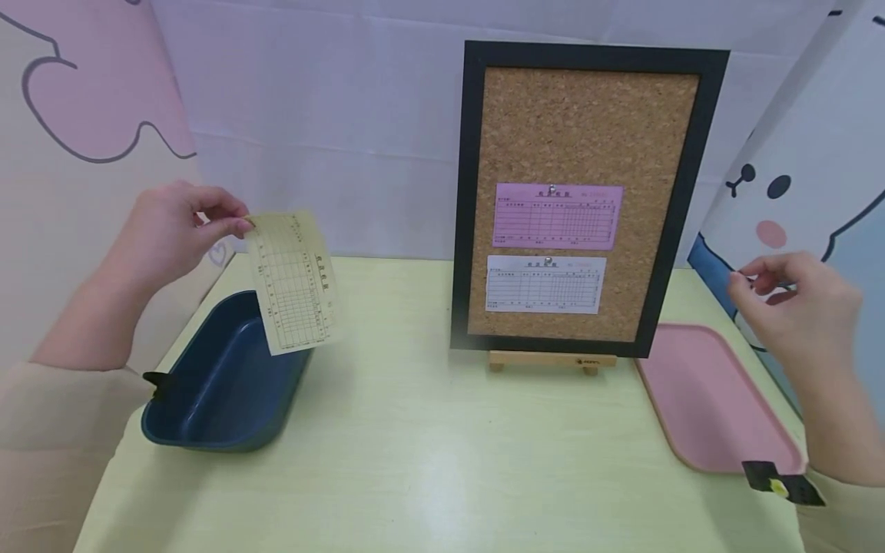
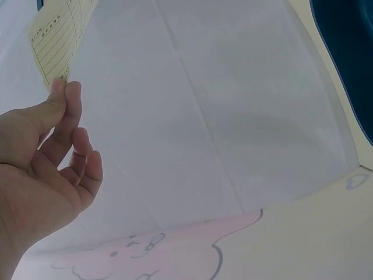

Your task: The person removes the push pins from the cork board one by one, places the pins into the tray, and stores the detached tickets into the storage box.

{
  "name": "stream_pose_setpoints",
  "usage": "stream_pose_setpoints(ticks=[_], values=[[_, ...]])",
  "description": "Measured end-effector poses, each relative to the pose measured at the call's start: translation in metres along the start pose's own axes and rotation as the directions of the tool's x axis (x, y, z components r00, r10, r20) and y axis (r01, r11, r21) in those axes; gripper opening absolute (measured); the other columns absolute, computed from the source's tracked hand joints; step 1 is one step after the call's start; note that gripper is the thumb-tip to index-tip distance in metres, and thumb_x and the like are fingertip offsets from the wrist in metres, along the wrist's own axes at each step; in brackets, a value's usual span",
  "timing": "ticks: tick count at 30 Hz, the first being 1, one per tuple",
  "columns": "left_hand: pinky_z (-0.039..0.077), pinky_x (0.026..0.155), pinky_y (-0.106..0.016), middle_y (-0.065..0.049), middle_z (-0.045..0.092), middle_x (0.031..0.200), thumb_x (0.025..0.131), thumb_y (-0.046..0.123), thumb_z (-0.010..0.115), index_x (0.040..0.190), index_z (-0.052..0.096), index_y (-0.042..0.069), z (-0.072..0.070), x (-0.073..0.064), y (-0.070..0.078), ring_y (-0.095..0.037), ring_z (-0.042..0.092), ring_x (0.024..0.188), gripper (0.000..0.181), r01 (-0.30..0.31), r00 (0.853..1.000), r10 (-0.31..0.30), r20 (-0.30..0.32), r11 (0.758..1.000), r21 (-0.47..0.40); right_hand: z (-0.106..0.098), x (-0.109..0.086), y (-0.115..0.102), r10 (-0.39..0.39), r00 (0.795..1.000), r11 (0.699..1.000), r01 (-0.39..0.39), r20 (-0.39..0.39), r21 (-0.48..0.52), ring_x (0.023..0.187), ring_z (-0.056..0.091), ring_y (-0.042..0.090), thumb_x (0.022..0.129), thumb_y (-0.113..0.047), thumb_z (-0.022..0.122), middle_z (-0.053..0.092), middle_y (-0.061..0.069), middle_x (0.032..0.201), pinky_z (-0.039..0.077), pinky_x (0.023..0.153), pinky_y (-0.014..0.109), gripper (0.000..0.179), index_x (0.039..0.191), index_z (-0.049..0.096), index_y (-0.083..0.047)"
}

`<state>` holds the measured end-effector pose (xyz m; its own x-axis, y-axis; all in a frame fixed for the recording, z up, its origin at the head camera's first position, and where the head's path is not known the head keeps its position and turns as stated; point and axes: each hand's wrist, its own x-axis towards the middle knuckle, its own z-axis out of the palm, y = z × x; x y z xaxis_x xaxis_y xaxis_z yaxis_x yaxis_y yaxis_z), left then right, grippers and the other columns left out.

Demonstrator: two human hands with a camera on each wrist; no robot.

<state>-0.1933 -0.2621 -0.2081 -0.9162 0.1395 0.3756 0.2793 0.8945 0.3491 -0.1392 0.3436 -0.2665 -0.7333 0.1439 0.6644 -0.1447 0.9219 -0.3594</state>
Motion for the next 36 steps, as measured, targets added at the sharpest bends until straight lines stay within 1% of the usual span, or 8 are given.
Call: stream_pose_setpoints(ticks=[7, 11, 16, 19, 24, 28, 32, 36], values=[[0.033, 0.06, -0.03, -0.008, 0.066, 0.082, 0.088, 0.014, 0.067, 0.093, 0.07, 0.008, 0.004, 0.006, -0.014, -0.024, 0.045, 0.076, 0.009, -0.024, 0.995, 0.018, 0.098, 0.998, 0.056, 0.007, -0.005, 0.015, 0.01, 1.0, 1.0, -0.01, 0.021, -0.006, 0.071, 0.029, -0.016, 0.084, -0.013, 0.065, 0.057, 0.018, 0.08, 0.023, 0.065, -0.004, 0.022, 0.092, 0.063, 0.007], [0.035, 0.062, -0.033, -0.007, 0.065, 0.082, 0.089, 0.013, 0.065, 0.093, 0.068, 0.008, 0.007, 0.01, -0.025, -0.024, 0.046, 0.078, 0.007, -0.039, 0.988, 0.027, 0.152, 0.996, 0.077, 0.013, -0.01, 0.025, 0.043, 0.997, 0.999, -0.042, 0.058, -0.019, 0.069, 0.029, -0.016, 0.085, -0.016, 0.065, 0.057, 0.018, 0.08, 0.024, 0.063, -0.003, 0.022, 0.092, 0.062, 0.005], [0.035, 0.06, -0.031, -0.008, 0.065, 0.083, 0.089, 0.012, 0.064, 0.092, 0.068, 0.008, 0.011, 0.013, -0.042, -0.024, 0.047, 0.078, 0.006, -0.01, 0.979, -0.003, 0.202, 0.998, 0.066, 0.023, -0.016, 0.037, 0.086, 0.991, 0.996, -0.084, 0.107, -0.021, 0.067, 0.033, -0.013, 0.085, -0.019, 0.064, 0.056, 0.013, 0.078, 0.027, 0.061, 0.0, 0.023, 0.093, 0.063, 0.003], [0.036, 0.063, -0.034, -0.008, 0.066, 0.083, 0.089, 0.012, 0.064, 0.093, 0.068, 0.007, 0.014, 0.013, -0.052, -0.025, 0.05, 0.079, 0.007, 0.011, 0.971, -0.026, 0.237, 0.998, 0.061, 0.027, -0.02, 0.042, 0.106, 0.985, 0.994, -0.105, 0.139, -0.016, 0.068, 0.036, -0.01, 0.085, -0.02, 0.064, 0.055, 0.009, 0.078, 0.029, 0.06, 0.001, 0.023, 0.093, 0.064, 0.001], [0.038, 0.067, -0.037, -0.01, 0.067, 0.085, 0.09, 0.012, 0.064, 0.095, 0.067, 0.006, 0.02, 0.011, -0.068, -0.027, 0.051, 0.082, 0.009, 0.023, 0.961, -0.04, 0.275, 0.998, 0.064, 0.034, -0.026, 0.052, 0.137, 0.969, 0.991, -0.136, 0.204, -0.019, 0.071, 0.037, -0.004, 0.087, -0.025, 0.063, 0.055, 0.008, 0.078, 0.031, 0.059, 0.01, 0.023, 0.092, 0.064, -0.002], [0.036, 0.068, -0.038, -0.013, 0.067, 0.089, 0.091, 0.014, 0.063, 0.097, 0.067, 0.005, 0.026, 0.009, -0.079, -0.028, 0.05, 0.083, 0.012, 0.04, 0.95, -0.057, 0.307, 0.997, 0.061, 0.041, -0.031, 0.06, 0.143, 0.964, 0.989, -0.144, 0.226, -0.013, 0.071, 0.037, -0.001, 0.087, -0.025, 0.064, 0.055, 0.008, 0.077, 0.03, 0.057, 0.015, 0.023, 0.091, 0.064, -0.002], [0.037, 0.068, -0.038, -0.013, 0.066, 0.088, 0.092, 0.012, 0.061, 0.098, 0.066, 0.003, 0.031, 0.007, -0.09, -0.029, 0.05, 0.083, 0.012, 0.059, 0.937, -0.077, 0.34, 0.996, 0.065, 0.047, -0.036, 0.069, 0.17, 0.945, 0.985, -0.174, 0.28, -0.012, 0.075, 0.038, 0.006, 0.087, -0.025, 0.063, 0.055, 0.009, 0.081, 0.031, 0.057, 0.016, 0.024, 0.094, 0.064, -0.002], [0.038, 0.067, -0.037, -0.01, 0.064, 0.083, 0.091, 0.009, 0.061, 0.096, 0.064, 0.002, 0.036, 0.005, -0.101, -0.029, 0.049, 0.081, 0.01, 0.052, 0.926, -0.076, 0.37, 0.996, 0.073, 0.056, -0.042, 0.078, 0.191, 0.914, 0.979, -0.204, 0.358, -0.002, 0.076, 0.04, 0.011, 0.088, -0.026, 0.061, 0.056, 0.012, 0.084, 0.034, 0.056, 0.014, 0.026, 0.097, 0.062, -0.001]])
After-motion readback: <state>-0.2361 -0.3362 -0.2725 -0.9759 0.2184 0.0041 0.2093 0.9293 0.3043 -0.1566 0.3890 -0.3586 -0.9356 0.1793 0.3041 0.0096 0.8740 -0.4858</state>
